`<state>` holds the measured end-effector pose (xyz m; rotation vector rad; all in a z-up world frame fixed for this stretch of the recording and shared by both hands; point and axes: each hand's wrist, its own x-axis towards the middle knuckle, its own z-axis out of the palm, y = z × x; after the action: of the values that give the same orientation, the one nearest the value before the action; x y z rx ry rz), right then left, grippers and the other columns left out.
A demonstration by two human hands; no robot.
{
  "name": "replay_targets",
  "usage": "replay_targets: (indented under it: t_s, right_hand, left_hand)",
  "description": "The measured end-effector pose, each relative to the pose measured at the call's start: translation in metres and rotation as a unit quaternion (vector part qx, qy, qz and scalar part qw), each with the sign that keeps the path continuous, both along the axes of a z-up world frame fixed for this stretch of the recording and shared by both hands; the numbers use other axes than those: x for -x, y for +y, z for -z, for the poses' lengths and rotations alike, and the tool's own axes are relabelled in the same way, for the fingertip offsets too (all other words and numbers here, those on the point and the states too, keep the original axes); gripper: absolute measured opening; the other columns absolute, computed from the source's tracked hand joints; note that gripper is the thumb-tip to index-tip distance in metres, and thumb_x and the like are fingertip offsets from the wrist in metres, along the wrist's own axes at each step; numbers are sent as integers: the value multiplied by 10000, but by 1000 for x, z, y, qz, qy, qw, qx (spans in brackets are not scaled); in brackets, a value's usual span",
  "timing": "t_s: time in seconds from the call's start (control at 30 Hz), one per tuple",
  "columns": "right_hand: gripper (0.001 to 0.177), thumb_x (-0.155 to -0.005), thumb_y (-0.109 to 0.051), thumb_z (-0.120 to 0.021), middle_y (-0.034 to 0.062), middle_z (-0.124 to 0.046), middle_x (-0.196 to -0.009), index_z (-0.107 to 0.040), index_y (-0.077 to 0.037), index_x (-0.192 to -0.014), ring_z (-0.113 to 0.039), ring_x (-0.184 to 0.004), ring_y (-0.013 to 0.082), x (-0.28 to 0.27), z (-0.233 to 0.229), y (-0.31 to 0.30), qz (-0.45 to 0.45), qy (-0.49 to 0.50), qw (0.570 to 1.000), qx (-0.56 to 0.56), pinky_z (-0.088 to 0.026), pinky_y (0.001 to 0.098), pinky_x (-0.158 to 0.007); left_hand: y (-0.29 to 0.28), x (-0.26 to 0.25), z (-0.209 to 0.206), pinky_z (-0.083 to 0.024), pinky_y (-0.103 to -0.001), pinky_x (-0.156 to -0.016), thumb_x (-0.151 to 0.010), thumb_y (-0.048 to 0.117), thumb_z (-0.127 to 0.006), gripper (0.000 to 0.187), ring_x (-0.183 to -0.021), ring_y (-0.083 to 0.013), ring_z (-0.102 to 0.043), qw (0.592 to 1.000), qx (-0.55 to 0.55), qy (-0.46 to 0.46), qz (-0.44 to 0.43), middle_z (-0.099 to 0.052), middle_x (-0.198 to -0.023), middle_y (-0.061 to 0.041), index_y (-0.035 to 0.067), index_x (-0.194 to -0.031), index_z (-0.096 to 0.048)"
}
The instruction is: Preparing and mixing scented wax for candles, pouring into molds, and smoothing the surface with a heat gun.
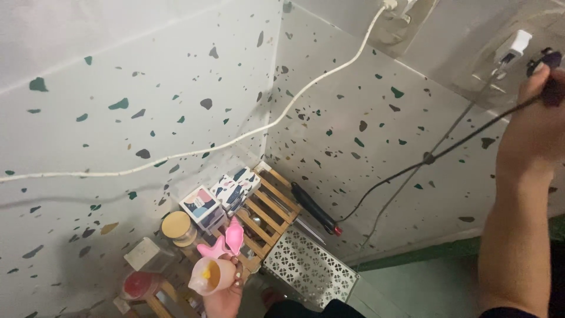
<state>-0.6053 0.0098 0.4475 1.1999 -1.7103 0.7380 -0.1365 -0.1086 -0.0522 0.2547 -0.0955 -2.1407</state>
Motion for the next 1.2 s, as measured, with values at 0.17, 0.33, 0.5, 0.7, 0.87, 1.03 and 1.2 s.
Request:
replay_targets:
  t_s: [0.17, 0.33, 0.5, 0.7, 0.87, 1.03, 1.2]
  right_hand:
    - [306, -1253, -62, -382, 126, -714, -936, -641, 31, -1120, -749, -851, 182, 6, 22, -9, -21, 13, 999, -22, -605, 273, -715]
    - [313, -1252, -85, -351, 113, -665, -845, -607, 31, -1115, -703, -752, 168, 6, 17, -7, 45, 68, 993, -79, -527, 255, -601]
    - [318, -1259, -90, -313, 111, -599, -831, -544, 17, -1069, -642, -730, 174, 18, 28, -6, 11, 39, 994, -101, -485, 270, -617]
    - [344, -1271, -153, -286, 65, -563, -864, -531, -14, -1074, -587, -754, 125, 27, 34, -8, 9, 1, 997, -81, -465, 256, -636]
    - [374, -1274, -211, -269, 33, -512, -852, -523, -33, -1065, -508, -725, 97, 47, 51, 0, 12, -19, 997, -69, -433, 256, -627]
    - [348, -1253, -229, -308, 38, -543, -853, -555, -31, -1109, -530, -734, 109, 55, 46, -10, -4, 39, 997, -61, -433, 281, -589]
    - [245, -1246, -164, -394, 62, -554, -861, -581, -5, -1254, -554, -729, 127, 46, 40, 12, -15, 1, 997, -75, -443, 305, -592]
  left_hand:
    - [-1, 1, -36, -557, -304, -541, -956, 466, -565, 511, -749, -253, -639, 999, -32, -5, 7, -671, -1010, -170, -7, -1131, -648]
    - [-6, 10, -34, -530, -289, -536, -1026, 432, -575, 444, -742, -240, -597, 999, -15, -30, 7, -652, -1012, -135, 8, -1141, -638]
    - [-7, 23, -98, -518, -270, -492, -932, 623, -529, 595, -719, -215, -602, 995, -81, -54, 3, -671, -937, -94, 134, -1254, -633]
    - [-8, 28, -68, -538, -287, -532, -987, 553, -509, 572, -864, -204, -662, 987, -94, -121, -42, -687, -1070, -29, 176, -1410, -583]
    - [-7, 24, -54, -578, -308, -599, -999, 570, -499, 598, -881, -224, -669, 996, -56, -57, -26, -694, -1098, -86, 117, -1386, -546]
    - [-6, 24, -64, -561, -311, -546, -995, 608, -529, 653, -868, -230, -687, 990, -89, -95, -57, -678, -1044, -53, 98, -1400, -577]
    - [-2, 14, -48, -569, -293, -579, -1008, 516, -583, 565, -772, -243, -634, 1000, -13, -11, -9, -677, -1034, -147, 3, -1245, -613]
